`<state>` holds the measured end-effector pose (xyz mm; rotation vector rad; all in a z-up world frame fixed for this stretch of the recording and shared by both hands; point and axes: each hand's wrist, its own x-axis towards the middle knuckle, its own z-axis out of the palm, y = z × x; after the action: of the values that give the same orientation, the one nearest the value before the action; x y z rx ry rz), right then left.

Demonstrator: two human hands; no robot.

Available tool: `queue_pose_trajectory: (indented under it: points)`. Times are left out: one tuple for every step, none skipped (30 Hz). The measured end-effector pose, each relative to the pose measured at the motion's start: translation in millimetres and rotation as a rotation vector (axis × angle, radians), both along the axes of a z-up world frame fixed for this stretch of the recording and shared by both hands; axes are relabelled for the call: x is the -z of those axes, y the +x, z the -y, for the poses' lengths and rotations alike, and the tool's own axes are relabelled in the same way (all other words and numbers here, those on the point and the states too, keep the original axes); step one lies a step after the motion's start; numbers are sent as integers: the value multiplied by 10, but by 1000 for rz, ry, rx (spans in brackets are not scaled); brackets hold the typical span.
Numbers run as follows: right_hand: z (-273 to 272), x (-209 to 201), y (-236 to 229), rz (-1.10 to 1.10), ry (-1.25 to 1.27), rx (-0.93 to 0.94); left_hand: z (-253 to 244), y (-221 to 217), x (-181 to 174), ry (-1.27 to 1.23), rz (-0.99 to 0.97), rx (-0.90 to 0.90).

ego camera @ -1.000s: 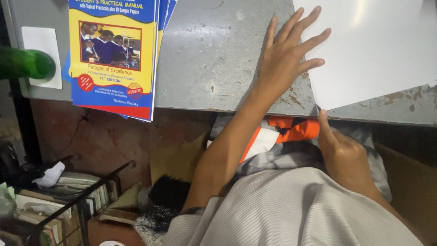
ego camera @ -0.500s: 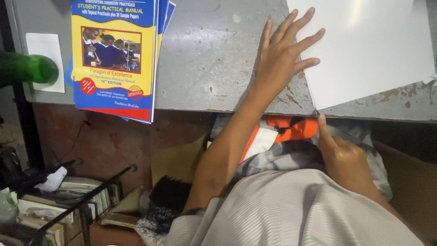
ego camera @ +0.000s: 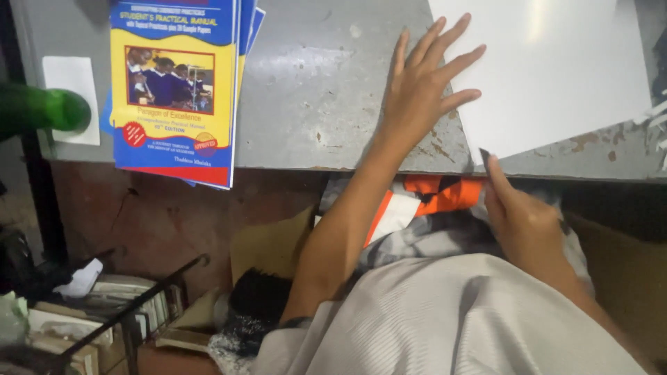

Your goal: The person uses a utility knife to trim the edges of a white sheet of paper on a metal table. They then wipe the paper and the table surface with an orange cloth. The person also handles and stacks several blue and yellow books on the table.

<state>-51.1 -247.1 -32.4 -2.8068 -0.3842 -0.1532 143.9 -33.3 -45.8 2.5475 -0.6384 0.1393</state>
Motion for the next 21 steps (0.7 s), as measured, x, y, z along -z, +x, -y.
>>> queue_pose_trajectory:
  points:
    - [-15,43,16,6,-1,6,8,-9,-7,-1,6,6]
    - [-38,81,33,29,-6,-7,7,-19,-20,-26,6,9]
    - [-48,124,87,54,-10,-37,-10,-26,-33,-51,10,-4]
    - [-53,126,134,61,-10,-47,-9,11,-29,-51,17,-14]
    - [-64,120,129,52,23,-57,-11,0,-13,-34,22,-8]
    - [-74,121,125,42,57,-66,-13,-11,9,-16,26,-1]
    - [-79,124,123,35,55,-67,-17,-13,12,-18,19,-2]
    - [-81,128,124,63,16,-72,-17,-13,17,-18,21,-3]
    - [-78,133,132,93,-24,-76,-10,-2,20,-20,24,-2]
    - [-75,131,114,87,-26,-76,-4,-14,9,-22,19,-1]
    - [-80,134,107,79,25,-79,-5,-14,-7,-19,15,-6]
    - [-85,134,97,71,77,-82,-5,-15,-25,-15,10,-11]
    - [-79,135,85,70,76,-83,-2,-13,-24,-16,10,-13]
    - [-75,135,71,68,34,-97,-1,-11,-25,3,11,-10]
    - [-74,135,60,68,-7,-111,-3,-8,-28,21,13,-8]
    - [-71,108,58,68,-7,-112,1,-11,-29,21,13,-9]
    - [-72,84,62,52,4,-126,0,-11,-32,4,5,-9]
    - [-72,61,66,36,15,-140,0,-10,-33,-13,-2,-9]
    - [-65,51,55,34,15,-142,-1,-10,-18,-13,-4,-11]
    - [-56,42,45,-9,34,-142,1,-10,-2,1,14,-13]
    - [-49,32,34,-51,53,-139,5,-7,11,16,33,-14]
